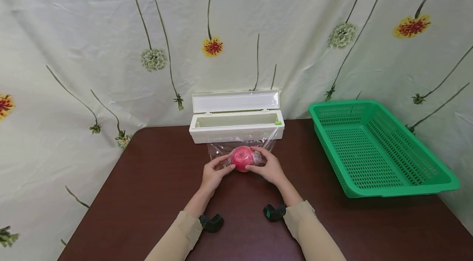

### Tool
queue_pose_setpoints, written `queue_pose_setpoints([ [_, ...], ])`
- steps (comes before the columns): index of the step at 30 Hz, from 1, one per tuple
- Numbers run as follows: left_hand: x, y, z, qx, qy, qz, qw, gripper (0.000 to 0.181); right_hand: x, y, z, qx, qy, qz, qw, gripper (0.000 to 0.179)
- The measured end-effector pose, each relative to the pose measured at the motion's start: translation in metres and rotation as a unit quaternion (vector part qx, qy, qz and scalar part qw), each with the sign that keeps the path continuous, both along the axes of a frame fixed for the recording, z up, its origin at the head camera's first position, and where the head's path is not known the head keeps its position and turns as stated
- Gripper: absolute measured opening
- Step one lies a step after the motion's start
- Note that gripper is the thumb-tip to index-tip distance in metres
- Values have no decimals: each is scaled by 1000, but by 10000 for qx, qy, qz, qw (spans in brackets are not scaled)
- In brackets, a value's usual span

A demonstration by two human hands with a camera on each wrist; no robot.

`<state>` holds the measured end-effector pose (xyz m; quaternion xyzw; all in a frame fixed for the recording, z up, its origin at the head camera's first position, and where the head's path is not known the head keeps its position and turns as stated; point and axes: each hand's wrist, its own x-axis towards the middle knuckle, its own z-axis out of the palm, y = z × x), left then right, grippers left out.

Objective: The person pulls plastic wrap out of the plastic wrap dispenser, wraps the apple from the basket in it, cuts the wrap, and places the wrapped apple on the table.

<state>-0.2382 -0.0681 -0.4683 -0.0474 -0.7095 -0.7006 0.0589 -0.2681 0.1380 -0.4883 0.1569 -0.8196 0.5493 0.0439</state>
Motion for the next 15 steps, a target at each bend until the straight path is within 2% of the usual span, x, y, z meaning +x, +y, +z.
queue_pose_setpoints([
  [5, 2, -2, 1, 0, 70, -10, 10000, 36, 4, -1, 5, -67, -65, -2, 10000, 63],
  [15, 4, -6, 3, 30, -50, -45, 10000, 36, 7, -4, 8, -55, -125, -14, 9999, 62],
])
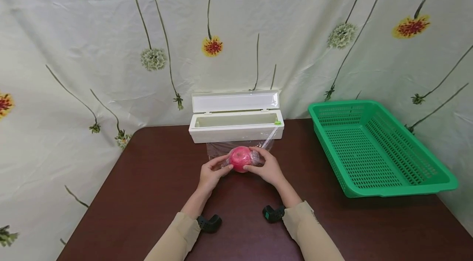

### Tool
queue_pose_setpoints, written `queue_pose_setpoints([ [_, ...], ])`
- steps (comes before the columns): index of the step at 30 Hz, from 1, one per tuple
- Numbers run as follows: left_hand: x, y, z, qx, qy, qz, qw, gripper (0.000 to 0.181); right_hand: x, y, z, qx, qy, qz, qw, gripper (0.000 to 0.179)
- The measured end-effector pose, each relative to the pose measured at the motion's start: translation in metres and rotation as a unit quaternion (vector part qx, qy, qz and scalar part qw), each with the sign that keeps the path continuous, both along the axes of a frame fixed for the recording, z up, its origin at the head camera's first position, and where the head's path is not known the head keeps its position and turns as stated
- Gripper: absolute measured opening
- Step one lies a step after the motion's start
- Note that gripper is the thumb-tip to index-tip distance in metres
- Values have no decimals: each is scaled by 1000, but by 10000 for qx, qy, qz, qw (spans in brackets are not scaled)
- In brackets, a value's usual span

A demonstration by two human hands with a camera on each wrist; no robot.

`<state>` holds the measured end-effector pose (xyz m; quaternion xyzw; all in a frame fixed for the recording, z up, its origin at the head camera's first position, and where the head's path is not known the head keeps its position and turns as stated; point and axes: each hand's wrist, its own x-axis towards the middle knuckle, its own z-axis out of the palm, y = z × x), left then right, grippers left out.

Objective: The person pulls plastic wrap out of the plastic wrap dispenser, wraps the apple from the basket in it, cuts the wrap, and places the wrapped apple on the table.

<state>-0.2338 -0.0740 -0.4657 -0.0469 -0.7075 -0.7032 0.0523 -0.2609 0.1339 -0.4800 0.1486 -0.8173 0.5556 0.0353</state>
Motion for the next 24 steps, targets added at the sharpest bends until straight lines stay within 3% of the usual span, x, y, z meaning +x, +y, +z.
queue_pose_setpoints([
  [14, 2, -4, 4, 284, 220, -202, 9992, 36, 6, -2, 11, -56, 110, -16, 9999, 61],
  [24, 5, -7, 17, 307, 24, -337, 9990, 35, 8, -4, 20, 104, 339, -198, 9992, 60],
])
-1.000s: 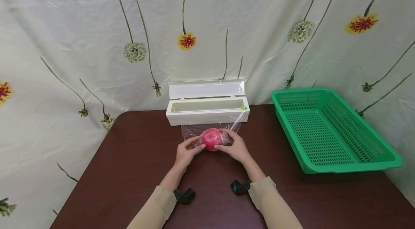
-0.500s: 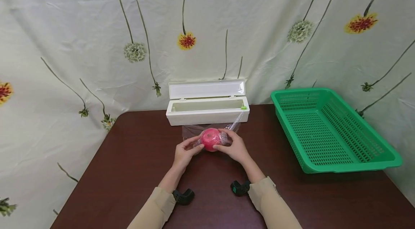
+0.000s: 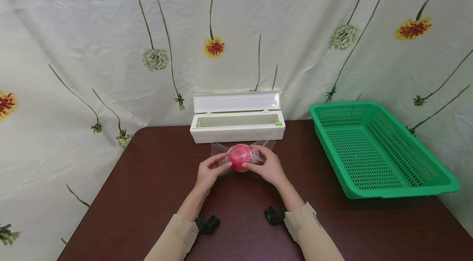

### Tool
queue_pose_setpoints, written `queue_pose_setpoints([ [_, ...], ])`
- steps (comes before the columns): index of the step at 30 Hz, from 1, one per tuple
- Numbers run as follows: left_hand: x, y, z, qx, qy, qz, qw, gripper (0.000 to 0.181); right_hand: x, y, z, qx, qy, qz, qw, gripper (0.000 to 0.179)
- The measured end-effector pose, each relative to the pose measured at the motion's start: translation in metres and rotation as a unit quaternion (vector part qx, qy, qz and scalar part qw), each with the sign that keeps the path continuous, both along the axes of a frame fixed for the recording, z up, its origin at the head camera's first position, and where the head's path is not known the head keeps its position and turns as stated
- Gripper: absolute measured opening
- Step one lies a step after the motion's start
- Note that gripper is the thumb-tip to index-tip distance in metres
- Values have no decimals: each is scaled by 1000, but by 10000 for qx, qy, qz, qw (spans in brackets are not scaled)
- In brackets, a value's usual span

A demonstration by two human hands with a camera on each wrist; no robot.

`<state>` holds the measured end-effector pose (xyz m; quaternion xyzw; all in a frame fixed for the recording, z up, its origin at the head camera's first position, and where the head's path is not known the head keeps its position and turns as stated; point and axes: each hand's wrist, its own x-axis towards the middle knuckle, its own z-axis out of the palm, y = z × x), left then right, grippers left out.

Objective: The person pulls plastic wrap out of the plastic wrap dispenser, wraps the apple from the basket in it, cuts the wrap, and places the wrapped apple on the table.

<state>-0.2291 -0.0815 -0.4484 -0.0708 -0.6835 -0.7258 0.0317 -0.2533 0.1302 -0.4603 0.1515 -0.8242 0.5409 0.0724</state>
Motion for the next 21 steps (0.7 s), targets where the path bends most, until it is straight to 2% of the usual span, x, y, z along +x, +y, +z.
queue_pose_setpoints([
  [14, 0, -3, 10, 224, 87, -121, 9996, 35, 4, -2, 10, -76, 68, -70, 9999, 58],
  [21, 2, -4, 16, 96, 118, -99, 9998, 35, 7, -3, 15, -101, 100, -128, 9998, 59],
])
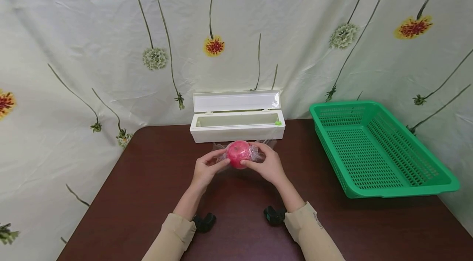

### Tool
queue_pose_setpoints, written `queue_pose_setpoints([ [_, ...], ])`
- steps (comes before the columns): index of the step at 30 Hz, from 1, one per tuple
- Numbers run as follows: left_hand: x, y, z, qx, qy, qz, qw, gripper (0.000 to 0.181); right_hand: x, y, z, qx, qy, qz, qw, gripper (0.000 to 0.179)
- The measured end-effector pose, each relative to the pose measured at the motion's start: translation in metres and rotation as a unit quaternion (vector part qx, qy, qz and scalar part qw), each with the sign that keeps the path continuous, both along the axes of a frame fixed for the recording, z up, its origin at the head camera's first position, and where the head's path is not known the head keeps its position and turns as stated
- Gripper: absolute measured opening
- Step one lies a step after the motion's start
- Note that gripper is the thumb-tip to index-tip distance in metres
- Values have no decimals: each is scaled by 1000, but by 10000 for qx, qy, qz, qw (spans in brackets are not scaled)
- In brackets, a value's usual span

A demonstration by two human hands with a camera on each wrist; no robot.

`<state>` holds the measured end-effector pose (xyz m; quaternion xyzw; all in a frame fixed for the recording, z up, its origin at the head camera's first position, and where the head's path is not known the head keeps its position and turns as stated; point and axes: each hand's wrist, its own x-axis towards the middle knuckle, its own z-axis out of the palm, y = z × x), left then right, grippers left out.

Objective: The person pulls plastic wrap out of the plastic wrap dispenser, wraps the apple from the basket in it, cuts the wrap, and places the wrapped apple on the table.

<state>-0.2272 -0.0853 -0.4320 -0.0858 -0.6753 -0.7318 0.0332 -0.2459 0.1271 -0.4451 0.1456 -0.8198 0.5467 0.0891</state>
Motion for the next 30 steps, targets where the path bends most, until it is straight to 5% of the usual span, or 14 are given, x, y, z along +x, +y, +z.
queue_pose_setpoints([
  [30, 12, 1, 34, -388, 596, 43, 9975, 33, 10, 1, 23, -139, 53, -103, 9998, 55],
])
